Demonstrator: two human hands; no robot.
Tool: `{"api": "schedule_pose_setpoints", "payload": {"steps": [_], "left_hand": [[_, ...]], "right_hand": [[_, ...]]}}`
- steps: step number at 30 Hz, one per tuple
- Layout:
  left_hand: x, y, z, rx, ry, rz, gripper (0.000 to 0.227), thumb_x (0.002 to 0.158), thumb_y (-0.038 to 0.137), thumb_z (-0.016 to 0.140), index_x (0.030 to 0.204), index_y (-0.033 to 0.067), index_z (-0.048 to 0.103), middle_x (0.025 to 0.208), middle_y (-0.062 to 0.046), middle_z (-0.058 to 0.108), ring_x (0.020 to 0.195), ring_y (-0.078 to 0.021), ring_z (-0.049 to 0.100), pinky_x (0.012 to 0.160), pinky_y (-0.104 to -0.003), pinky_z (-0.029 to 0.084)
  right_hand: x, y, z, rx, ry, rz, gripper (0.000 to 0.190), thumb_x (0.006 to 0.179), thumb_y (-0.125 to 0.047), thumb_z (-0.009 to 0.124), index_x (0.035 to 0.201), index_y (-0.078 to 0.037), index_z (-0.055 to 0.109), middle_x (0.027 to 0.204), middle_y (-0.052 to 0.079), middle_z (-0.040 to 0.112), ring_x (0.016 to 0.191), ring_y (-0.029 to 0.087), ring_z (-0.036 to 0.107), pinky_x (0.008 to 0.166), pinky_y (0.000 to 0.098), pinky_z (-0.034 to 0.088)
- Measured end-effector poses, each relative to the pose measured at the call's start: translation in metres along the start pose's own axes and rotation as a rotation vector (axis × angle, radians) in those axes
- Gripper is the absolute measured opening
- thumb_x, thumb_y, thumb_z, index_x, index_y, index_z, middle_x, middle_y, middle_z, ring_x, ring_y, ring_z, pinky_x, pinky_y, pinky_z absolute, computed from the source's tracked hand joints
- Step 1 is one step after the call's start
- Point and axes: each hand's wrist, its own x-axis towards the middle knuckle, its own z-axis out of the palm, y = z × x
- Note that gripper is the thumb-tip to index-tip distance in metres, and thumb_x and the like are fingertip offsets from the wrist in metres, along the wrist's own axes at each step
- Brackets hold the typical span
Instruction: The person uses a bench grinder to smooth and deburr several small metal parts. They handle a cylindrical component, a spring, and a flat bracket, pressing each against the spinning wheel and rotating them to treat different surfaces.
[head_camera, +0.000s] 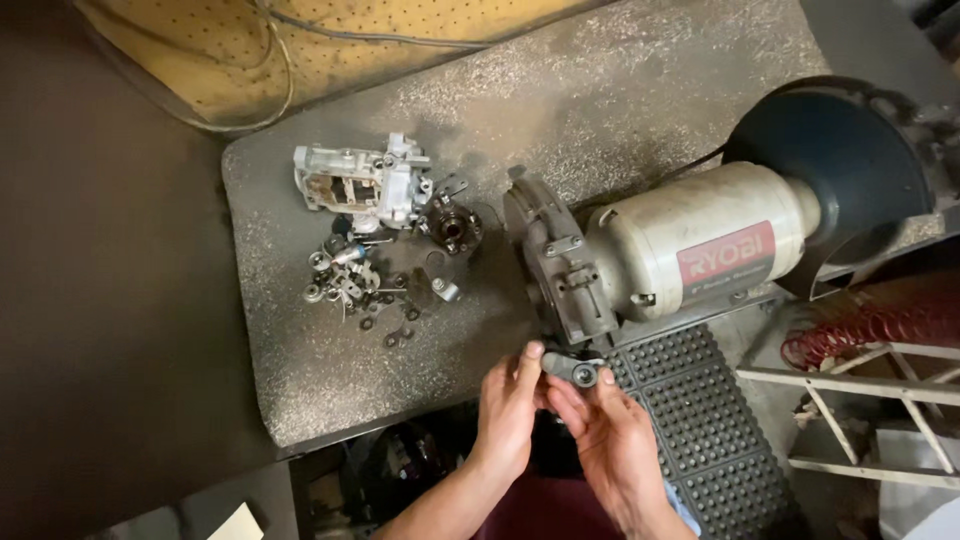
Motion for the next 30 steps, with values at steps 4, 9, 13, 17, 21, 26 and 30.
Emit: {"api": "schedule_pose_setpoints", "payload": {"steps": [4,9,13,17,21,26,30], "left_hand": [[0.004,0.004,-0.001,0.024,0.009,-0.029,0.036,0.104,0.037,0.061,0.089,0.0047,0.065,0.079,-0.01,0.07,0.067,-0.0165,0.064,0.058,-0.031,0.053],[0.007,0.006,-0.009,-0.033,-0.006,0.047,0.034,0.104,0.035,0.061,0.087,0.0053,0.064,0.08,-0.009,0.068,0.068,-0.0161,0.065,0.055,-0.031,0.056],[0.002,0.009,-0.017,0.049,-0.03,0.095,0.037,0.102,0.039,0.061,0.088,0.005,0.066,0.081,-0.009,0.07,0.071,-0.016,0.068,0.058,-0.032,0.061],[0.001,0.02,-0.012,0.095,-0.003,0.056,0.036,0.101,0.036,0.06,0.095,0.0018,0.068,0.085,-0.011,0.071,0.073,-0.0187,0.067,0.061,-0.032,0.058],[0.015,0.017,-0.012,0.069,0.058,-0.03,0.031,0.102,0.033,0.063,0.095,0.0028,0.065,0.084,-0.011,0.07,0.072,-0.0195,0.068,0.059,-0.032,0.06],[0.011,0.01,-0.02,0.005,0.025,0.042,0.029,0.102,0.033,0.063,0.094,0.0058,0.066,0.085,-0.008,0.07,0.075,-0.0176,0.066,0.06,-0.033,0.057],[-0.007,0.017,-0.022,-0.023,-0.031,0.068,0.033,0.103,0.031,0.058,0.097,0.0013,0.069,0.088,-0.014,0.076,0.075,-0.0229,0.072,0.065,-0.035,0.06]], "right_hand": [[0.002,-0.001,0.007,0.013,0.039,0.0,0.014,0.107,-0.015,0.059,0.104,-0.003,0.061,0.096,0.022,0.072,0.111,0.047,0.075,0.102,0.0501,0.061],[0.008,0.004,0.006,-0.014,-0.065,0.009,0.017,0.106,-0.016,0.059,0.093,-0.004,0.058,0.099,0.029,0.074,0.111,0.048,0.075,0.103,0.0519,0.06],[0.004,0.005,0.009,-0.016,-0.082,0.03,0.013,0.105,-0.016,0.06,0.098,-0.004,0.058,0.104,0.037,0.073,0.109,0.047,0.074,0.102,0.0513,0.06],[0.006,0.003,0.013,-0.017,-0.068,0.036,0.016,0.103,-0.015,0.058,0.1,0.0,0.055,0.111,0.047,0.071,0.105,0.046,0.073,0.103,0.0519,0.058],[0.018,0.012,0.01,0.032,-0.043,0.064,0.015,0.104,-0.016,0.057,0.101,-0.002,0.052,0.114,0.051,0.067,0.109,0.046,0.072,0.103,0.0502,0.058],[0.016,0.011,0.01,0.005,-0.087,0.074,0.016,0.103,-0.016,0.059,0.101,0.0,0.056,0.114,0.048,0.07,0.104,0.045,0.073,0.101,0.0515,0.059],[-0.001,0.005,0.017,-0.052,-0.1,0.075,0.014,0.097,-0.014,0.066,0.095,-0.005,0.056,0.102,0.046,0.075,0.093,0.044,0.077,0.092,0.0508,0.064]]}}
